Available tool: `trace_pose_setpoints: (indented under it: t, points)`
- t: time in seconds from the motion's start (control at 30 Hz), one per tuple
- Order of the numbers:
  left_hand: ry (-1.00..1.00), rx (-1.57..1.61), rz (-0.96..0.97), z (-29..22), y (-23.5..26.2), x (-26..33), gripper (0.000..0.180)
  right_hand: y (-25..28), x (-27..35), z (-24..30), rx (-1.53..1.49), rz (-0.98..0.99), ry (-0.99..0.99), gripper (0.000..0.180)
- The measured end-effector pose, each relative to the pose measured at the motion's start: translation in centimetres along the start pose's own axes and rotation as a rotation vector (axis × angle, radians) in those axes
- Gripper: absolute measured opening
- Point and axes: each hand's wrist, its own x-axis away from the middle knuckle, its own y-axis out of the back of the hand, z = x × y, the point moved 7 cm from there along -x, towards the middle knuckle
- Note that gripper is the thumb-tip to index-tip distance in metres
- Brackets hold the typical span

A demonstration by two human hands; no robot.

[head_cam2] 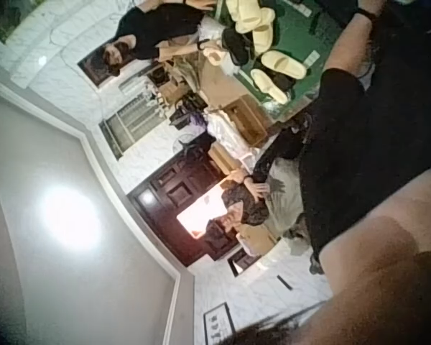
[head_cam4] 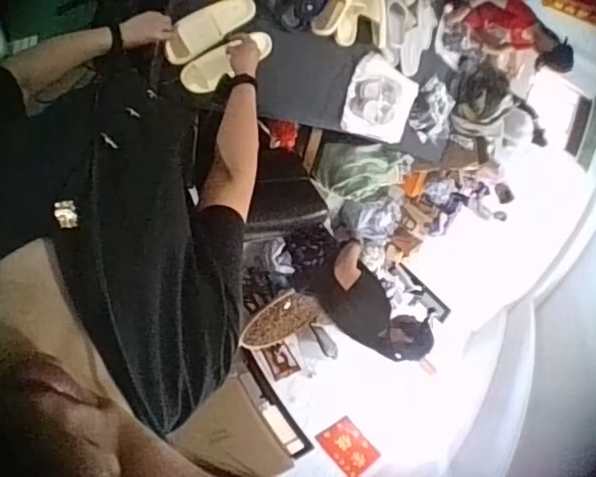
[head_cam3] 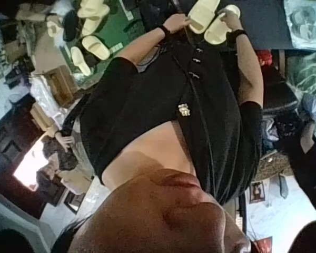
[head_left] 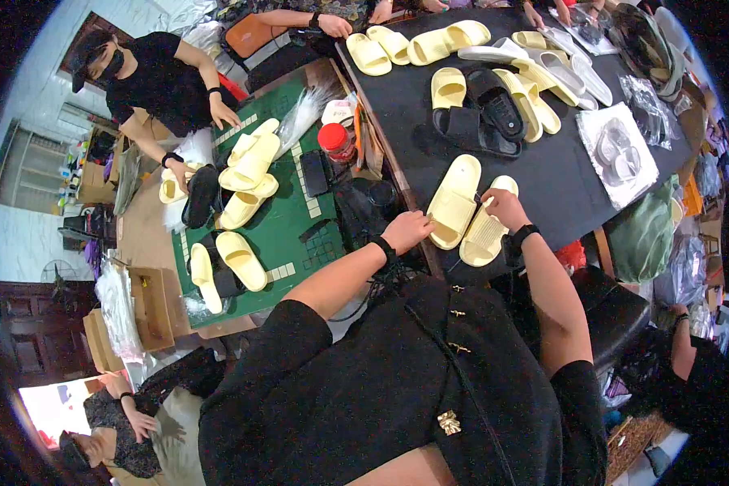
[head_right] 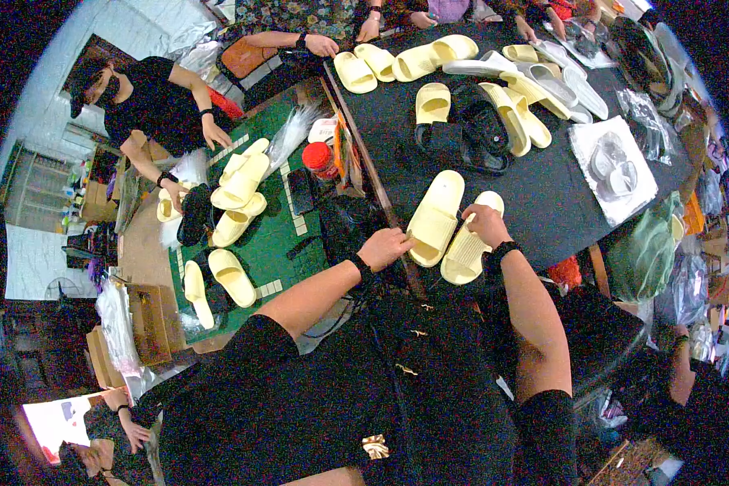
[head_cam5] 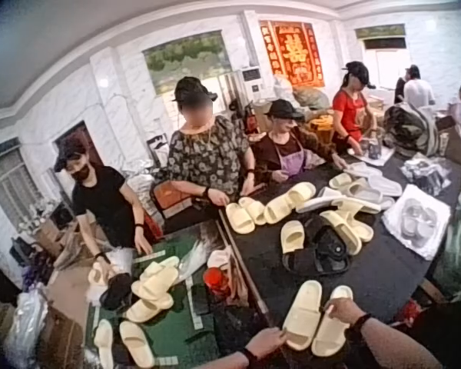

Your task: The recorder and multiple workers are inspecting, sorting, and packaging slippers at a footwear production site.

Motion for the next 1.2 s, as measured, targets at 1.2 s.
trace_pose_setpoints:
  t: [1.2]
  points:
    - [-0.192, 0.019, -0.067, -0.5, 1.4, -0.9, 0.006, -1.0, 1.0, -1.8, -0.246, 0.054, -0.175, 0.014]
